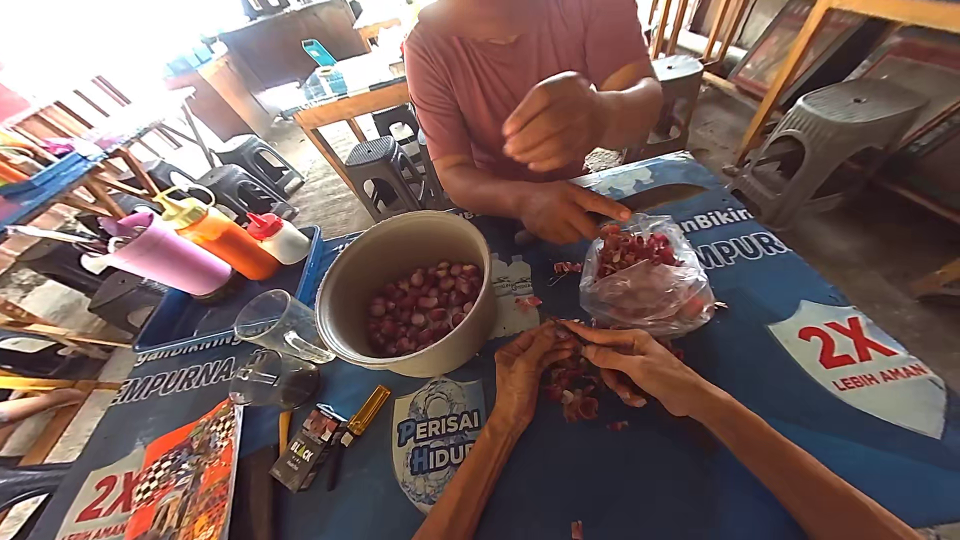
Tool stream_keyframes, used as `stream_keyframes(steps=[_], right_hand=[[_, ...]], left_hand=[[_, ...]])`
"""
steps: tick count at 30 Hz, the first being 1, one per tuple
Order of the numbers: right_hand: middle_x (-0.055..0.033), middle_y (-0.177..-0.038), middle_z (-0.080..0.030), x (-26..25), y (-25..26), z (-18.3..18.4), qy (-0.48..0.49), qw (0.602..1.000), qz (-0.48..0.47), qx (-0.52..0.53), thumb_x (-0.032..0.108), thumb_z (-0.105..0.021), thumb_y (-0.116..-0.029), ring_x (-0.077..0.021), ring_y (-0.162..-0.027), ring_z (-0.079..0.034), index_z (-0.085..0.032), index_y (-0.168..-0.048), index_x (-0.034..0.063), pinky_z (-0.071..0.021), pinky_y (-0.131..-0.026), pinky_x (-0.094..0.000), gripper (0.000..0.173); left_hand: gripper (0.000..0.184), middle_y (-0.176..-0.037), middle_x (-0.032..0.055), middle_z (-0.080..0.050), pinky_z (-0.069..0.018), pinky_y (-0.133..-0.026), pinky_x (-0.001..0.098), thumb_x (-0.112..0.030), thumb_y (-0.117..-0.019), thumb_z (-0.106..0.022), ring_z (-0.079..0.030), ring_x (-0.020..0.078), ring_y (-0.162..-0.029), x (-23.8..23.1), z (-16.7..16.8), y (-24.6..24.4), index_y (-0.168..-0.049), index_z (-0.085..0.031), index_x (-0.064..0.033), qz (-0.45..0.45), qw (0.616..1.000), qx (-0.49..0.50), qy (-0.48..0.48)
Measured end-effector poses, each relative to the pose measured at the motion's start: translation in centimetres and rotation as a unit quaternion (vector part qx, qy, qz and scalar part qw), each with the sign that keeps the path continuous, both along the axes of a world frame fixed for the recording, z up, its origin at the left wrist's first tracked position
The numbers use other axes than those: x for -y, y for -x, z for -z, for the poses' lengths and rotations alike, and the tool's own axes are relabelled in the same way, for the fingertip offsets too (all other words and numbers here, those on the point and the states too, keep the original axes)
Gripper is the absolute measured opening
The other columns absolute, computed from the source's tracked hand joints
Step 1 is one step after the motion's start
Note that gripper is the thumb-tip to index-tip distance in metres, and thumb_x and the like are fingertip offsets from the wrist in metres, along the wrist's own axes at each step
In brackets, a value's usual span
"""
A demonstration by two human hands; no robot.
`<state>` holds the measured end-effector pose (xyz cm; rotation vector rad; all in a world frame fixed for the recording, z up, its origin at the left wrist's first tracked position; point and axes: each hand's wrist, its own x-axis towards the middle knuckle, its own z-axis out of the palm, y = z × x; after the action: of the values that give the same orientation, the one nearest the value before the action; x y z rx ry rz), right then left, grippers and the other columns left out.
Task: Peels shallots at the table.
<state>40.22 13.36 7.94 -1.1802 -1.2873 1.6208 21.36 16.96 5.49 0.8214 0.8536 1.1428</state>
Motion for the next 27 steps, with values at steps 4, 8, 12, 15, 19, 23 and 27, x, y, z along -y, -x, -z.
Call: stream_keyframes(steps=[4,8,12,15,19,23,27], right_hand=[[0.0033,-0.068,-0.053,-0.1,-0.2,-0.3,0.071,0.995,-0.006,-0.072,0.017,-0.044,-0.1074,-0.0045,-0.044,-0.046,-0.048,-0.153,0.0175,-0.0400,-0.038,-0.0179,0.046],[0.0030,-0.070,-0.053,-0.2,-0.2,-0.2,0.088,0.992,-0.007,-0.093,0.018,-0.042,-0.1070,-0.0043,-0.044,-0.046,-0.045,-0.155,0.0181,-0.0408,-0.038,-0.0173,0.048],[0.0025,-0.071,-0.055,0.0,0.2,-0.1,0.070,0.994,0.008,-0.082,0.016,-0.044,-0.1066,-0.0050,-0.044,-0.048,-0.048,-0.153,0.0156,-0.0418,-0.038,-0.0177,0.047],[0.0028,-0.069,-0.055,0.1,0.4,-0.1,0.072,0.995,0.009,-0.074,0.016,-0.045,-0.1071,-0.0048,-0.044,-0.048,-0.048,-0.154,0.0156,-0.0417,-0.038,-0.0177,0.047],[0.0030,-0.067,-0.052,0.1,0.4,0.0,0.084,0.992,0.012,-0.094,0.017,-0.043,-0.1069,-0.0049,-0.044,-0.046,-0.046,-0.154,0.0161,-0.0407,-0.038,-0.0177,0.047],[0.0030,-0.067,-0.052,-0.2,-0.1,-0.2,0.087,0.989,0.027,-0.117,0.018,-0.041,-0.1075,-0.0048,-0.043,-0.046,-0.043,-0.156,0.0158,-0.0410,-0.038,-0.0177,0.048],[0.0027,-0.068,-0.052,-0.3,-0.4,-0.3,0.073,0.992,0.017,-0.103,0.018,-0.043,-0.1069,-0.0053,-0.045,-0.047,-0.044,-0.156,0.0160,-0.0419,-0.039,-0.0180,0.049]], left_hand=[[0.025,-0.097,0.0123,-0.075,-0.0607,-0.084,0.0313,0.001,-0.1025,-0.048,-0.073,0.0163,-0.085,-0.1,0.3,0.3,-0.115,-0.067,0.0111,0.022,0.999,-0.017,-0.041],[0.031,-0.106,0.0136,-0.074,-0.0593,-0.088,0.0312,-0.001,-0.1039,-0.044,-0.072,0.0160,-0.090,-0.2,0.5,0.5,-0.125,-0.062,0.0128,0.049,0.996,-0.022,-0.071],[0.032,-0.110,0.0126,-0.072,-0.0585,-0.091,0.0322,-0.004,-0.1039,-0.048,-0.071,0.0158,-0.094,-0.2,0.7,0.5,-0.129,-0.060,0.0121,0.062,0.993,-0.040,-0.096],[0.030,-0.109,0.0134,-0.072,-0.0591,-0.090,0.0325,-0.001,-0.1010,-0.054,-0.072,0.0159,-0.093,-0.3,1.0,0.5,-0.127,-0.060,0.0125,0.035,0.991,-0.059,-0.116],[0.032,-0.109,0.0132,-0.071,-0.0595,-0.089,0.0311,0.000,-0.0984,-0.057,-0.071,0.0148,-0.095,-0.2,1.1,0.3,-0.127,-0.053,0.0133,0.026,0.979,-0.104,-0.175],[0.037,-0.112,0.0126,-0.069,-0.0584,-0.087,0.0270,0.000,-0.0980,-0.059,-0.069,0.0120,-0.098,-0.1,1.1,0.4,-0.131,-0.047,0.0136,0.036,0.964,-0.152,-0.213],[0.039,-0.113,0.0134,-0.070,-0.0586,-0.087,0.0273,-0.001,-0.0978,-0.060,-0.070,0.0129,-0.099,-0.1,1.1,0.3,-0.131,-0.047,0.0133,0.037,0.960,-0.163,-0.226]])
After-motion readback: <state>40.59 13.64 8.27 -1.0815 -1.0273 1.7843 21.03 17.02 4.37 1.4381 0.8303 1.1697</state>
